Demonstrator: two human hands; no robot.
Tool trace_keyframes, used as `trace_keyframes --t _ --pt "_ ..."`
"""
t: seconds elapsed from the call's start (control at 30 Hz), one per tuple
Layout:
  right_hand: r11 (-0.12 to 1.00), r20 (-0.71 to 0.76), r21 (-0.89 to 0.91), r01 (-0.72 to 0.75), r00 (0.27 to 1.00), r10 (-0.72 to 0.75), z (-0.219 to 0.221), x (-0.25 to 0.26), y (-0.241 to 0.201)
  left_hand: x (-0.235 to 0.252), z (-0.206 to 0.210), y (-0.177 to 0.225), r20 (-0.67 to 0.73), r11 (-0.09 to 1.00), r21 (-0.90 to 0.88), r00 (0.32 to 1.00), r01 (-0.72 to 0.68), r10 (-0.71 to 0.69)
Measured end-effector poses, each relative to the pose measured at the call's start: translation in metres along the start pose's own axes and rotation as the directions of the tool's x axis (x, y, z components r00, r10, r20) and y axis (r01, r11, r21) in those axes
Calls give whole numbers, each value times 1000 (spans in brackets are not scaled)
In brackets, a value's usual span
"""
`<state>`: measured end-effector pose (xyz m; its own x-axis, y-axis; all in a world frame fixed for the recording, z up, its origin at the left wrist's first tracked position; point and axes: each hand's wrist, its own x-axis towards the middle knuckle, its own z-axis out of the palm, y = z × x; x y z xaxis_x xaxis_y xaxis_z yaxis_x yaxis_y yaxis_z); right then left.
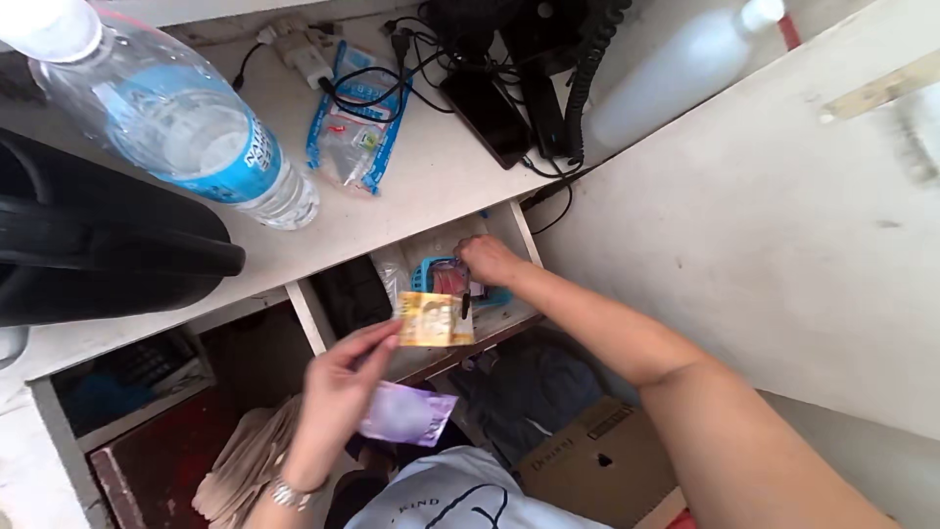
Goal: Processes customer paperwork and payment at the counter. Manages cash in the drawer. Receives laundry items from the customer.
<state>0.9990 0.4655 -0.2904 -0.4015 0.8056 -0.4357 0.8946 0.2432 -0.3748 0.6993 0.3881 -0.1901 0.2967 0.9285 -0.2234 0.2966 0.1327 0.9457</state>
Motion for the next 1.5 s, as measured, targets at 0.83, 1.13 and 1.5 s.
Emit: trace_keyframes --t 0.83,1.13,1.5 --pt "999 -54 -29 -36 998 34 -10 -7 9 76 39 -84 291 752 134 700 645 -652" --pt "999 -20 -50 -12 1000 11 -14 -7 4 96 101 -122 314 802 294 739 521 -595" --pt "992 80 -111 64 995 -55 8 1 -16 78 40 -97 427 770 492 658 406 -620"
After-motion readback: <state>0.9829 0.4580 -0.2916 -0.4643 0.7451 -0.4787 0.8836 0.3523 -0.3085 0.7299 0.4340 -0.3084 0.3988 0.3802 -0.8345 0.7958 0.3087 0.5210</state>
